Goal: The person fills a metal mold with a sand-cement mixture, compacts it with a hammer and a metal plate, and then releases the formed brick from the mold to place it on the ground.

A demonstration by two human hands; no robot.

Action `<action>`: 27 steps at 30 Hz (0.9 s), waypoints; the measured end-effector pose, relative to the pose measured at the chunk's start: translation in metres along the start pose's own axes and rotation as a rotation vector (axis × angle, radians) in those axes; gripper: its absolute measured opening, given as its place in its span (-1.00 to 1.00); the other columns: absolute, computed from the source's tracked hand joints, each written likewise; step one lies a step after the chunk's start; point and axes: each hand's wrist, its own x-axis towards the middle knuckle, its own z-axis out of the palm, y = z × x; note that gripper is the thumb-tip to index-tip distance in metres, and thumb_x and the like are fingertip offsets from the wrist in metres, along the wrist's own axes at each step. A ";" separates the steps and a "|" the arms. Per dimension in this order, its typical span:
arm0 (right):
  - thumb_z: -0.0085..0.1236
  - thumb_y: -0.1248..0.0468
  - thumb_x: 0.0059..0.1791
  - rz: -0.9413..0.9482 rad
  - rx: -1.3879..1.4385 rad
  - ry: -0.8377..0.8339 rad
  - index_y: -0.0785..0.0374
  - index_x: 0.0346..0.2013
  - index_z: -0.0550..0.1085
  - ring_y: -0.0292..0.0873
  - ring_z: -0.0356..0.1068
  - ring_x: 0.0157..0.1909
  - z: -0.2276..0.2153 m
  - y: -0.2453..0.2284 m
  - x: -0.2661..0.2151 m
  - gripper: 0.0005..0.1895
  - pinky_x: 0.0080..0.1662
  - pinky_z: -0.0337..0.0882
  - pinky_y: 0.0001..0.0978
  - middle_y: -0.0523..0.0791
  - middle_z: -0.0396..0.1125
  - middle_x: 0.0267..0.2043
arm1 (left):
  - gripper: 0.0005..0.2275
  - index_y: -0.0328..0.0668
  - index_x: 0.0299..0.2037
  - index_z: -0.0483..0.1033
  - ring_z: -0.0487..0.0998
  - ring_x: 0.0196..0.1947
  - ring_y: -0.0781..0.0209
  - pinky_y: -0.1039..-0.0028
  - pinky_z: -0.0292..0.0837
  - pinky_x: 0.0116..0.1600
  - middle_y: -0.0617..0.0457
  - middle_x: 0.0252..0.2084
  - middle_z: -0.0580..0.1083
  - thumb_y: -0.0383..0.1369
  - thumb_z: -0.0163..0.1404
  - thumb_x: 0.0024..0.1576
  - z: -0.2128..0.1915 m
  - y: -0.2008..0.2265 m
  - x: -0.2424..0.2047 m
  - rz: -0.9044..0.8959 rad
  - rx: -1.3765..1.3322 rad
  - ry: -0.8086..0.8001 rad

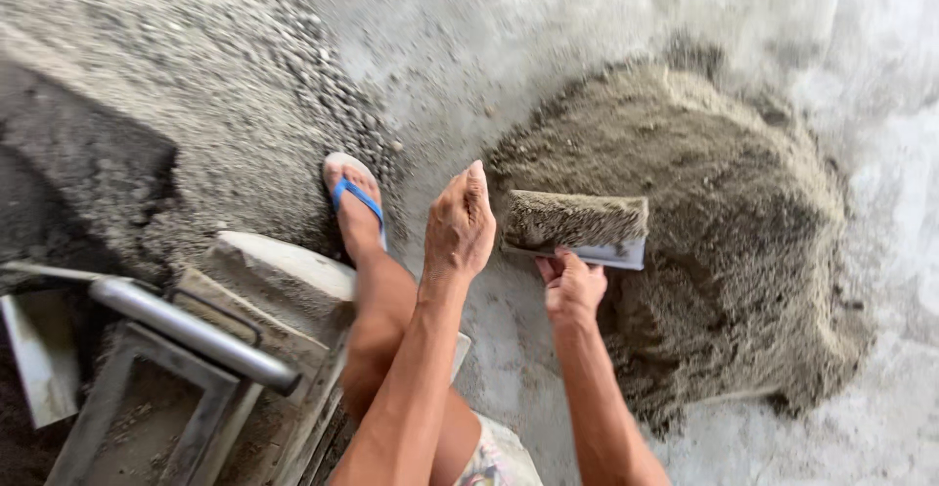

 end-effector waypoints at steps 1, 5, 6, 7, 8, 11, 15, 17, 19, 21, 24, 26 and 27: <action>0.15 0.55 -0.26 -0.007 -0.004 -0.035 0.11 -0.19 0.24 0.00 0.43 -0.40 0.021 -0.020 -0.024 -0.54 -0.24 0.50 0.14 -0.09 0.27 -0.40 | -0.55 -0.34 -0.05 0.41 0.37 -0.04 -0.29 0.03 0.22 0.10 -0.34 -0.12 0.41 -0.15 -0.47 0.23 -0.016 0.005 0.002 0.013 -0.009 0.032; 0.13 0.53 -0.22 -0.081 -0.158 -0.363 0.14 -0.28 0.31 0.05 0.46 -0.37 0.092 -0.074 -0.121 -0.67 -0.24 0.52 0.08 -0.06 0.35 -0.39 | -0.56 -0.34 0.02 0.38 0.39 0.02 -0.17 0.08 -0.01 0.22 -0.26 -0.04 0.42 -0.22 -0.51 0.24 -0.099 0.019 -0.007 0.136 0.124 0.173; 0.11 0.53 -0.21 -0.081 -0.199 -0.447 0.15 -0.30 0.31 0.03 0.46 -0.38 0.106 -0.080 -0.144 -0.70 -0.24 0.53 0.04 -0.05 0.35 -0.40 | -0.57 -0.32 0.07 0.35 0.40 0.04 -0.08 0.08 -0.18 0.29 -0.19 0.01 0.42 -0.23 -0.53 0.25 -0.124 0.020 -0.014 0.168 0.245 0.194; 0.11 0.53 -0.21 -0.084 -0.216 -0.489 0.15 -0.30 0.31 0.03 0.46 -0.38 0.114 -0.074 -0.159 -0.70 -0.24 0.53 0.04 -0.05 0.35 -0.40 | -0.57 -0.32 0.07 0.35 0.40 0.04 -0.08 0.08 -0.18 0.29 -0.19 0.01 0.42 -0.23 -0.53 0.25 -0.151 0.013 -0.023 0.165 0.237 0.239; 0.11 0.53 -0.20 -0.106 -0.248 -0.540 0.19 -0.30 0.31 0.05 0.46 -0.39 0.121 -0.067 -0.174 -0.72 -0.25 0.51 0.05 -0.04 0.35 -0.42 | -0.58 -0.30 0.07 0.36 0.37 0.08 -0.10 0.13 -0.07 0.28 -0.21 0.03 0.40 -0.23 -0.48 0.22 -0.177 0.005 -0.032 0.126 0.135 0.269; 0.08 0.54 -0.18 -0.091 -0.309 -0.709 0.24 -0.30 0.33 0.10 0.46 -0.33 0.135 -0.045 -0.245 -0.76 -0.20 0.47 0.10 -0.01 0.36 -0.39 | -0.60 -0.32 0.10 0.34 0.32 0.11 -0.17 0.14 0.04 0.26 -0.26 0.06 0.37 -0.27 -0.42 0.21 -0.249 -0.035 -0.073 0.107 0.104 0.418; 0.05 0.49 -0.10 0.046 -0.359 -0.930 0.21 -0.28 0.38 0.07 0.44 -0.18 0.115 0.021 -0.306 -0.83 -0.08 0.47 0.08 -0.04 0.39 -0.28 | -0.64 -0.25 0.17 0.29 0.27 0.16 -0.15 0.05 -0.04 0.27 -0.17 0.13 0.33 -0.34 -0.41 0.23 -0.323 -0.138 -0.168 0.015 0.333 0.701; 0.03 0.47 -0.08 0.090 -0.422 -0.971 0.18 -0.27 0.38 0.04 0.44 -0.19 0.090 0.079 -0.311 -0.84 -0.08 0.46 0.09 -0.06 0.39 -0.29 | -0.64 -0.27 0.17 0.28 0.25 0.17 -0.17 0.03 -0.06 0.28 -0.20 0.15 0.31 -0.34 -0.39 0.22 -0.337 -0.168 -0.219 -0.101 0.368 0.792; 0.01 0.44 -0.05 0.106 -0.458 -0.983 0.15 -0.26 0.37 0.02 0.45 -0.19 0.070 0.113 -0.342 -0.86 -0.07 0.45 0.09 -0.08 0.39 -0.30 | -0.63 -0.28 0.17 0.27 0.22 0.18 -0.18 0.02 -0.08 0.28 -0.22 0.17 0.28 -0.33 -0.37 0.21 -0.337 -0.199 -0.248 -0.188 0.393 0.845; 0.01 0.45 -0.07 0.205 -0.514 -0.965 0.11 -0.18 0.36 -0.02 0.45 -0.26 0.059 0.133 -0.401 -0.78 -0.15 0.51 -0.08 -0.08 0.38 -0.26 | -0.62 -0.21 0.18 0.27 0.30 0.17 -0.01 0.17 0.05 0.26 -0.15 0.15 0.32 -0.29 -0.29 0.18 -0.331 -0.234 -0.259 -0.167 0.652 0.839; 0.06 0.45 -0.09 0.318 -0.581 -0.910 0.12 -0.20 0.34 -0.07 0.45 -0.35 0.011 0.200 -0.385 -0.77 -0.21 0.53 -0.21 -0.08 0.38 -0.30 | -0.58 -0.27 0.17 0.26 0.24 0.21 -0.02 0.20 -0.04 0.31 -0.18 0.20 0.26 -0.24 -0.43 0.18 -0.320 -0.225 -0.256 -0.175 0.484 0.787; 0.08 0.42 -0.09 0.170 -0.692 -0.946 0.11 -0.15 0.33 -0.01 0.45 -0.31 0.021 0.159 -0.415 -0.74 -0.20 0.54 -0.14 0.00 0.37 -0.25 | -0.59 -0.29 0.15 0.29 0.28 0.19 0.00 0.23 0.04 0.27 -0.17 0.19 0.28 -0.26 -0.38 0.18 -0.314 -0.227 -0.261 -0.175 0.564 0.801; 0.10 0.39 -0.10 0.027 -0.755 -1.009 0.10 -0.11 0.33 0.05 0.45 -0.26 0.035 0.145 -0.433 -0.70 -0.19 0.54 -0.06 0.08 0.36 -0.19 | -0.61 -0.32 0.12 0.32 0.31 0.17 0.02 0.26 0.12 0.24 -0.16 0.17 0.31 -0.28 -0.34 0.17 -0.320 -0.229 -0.256 -0.135 0.676 0.831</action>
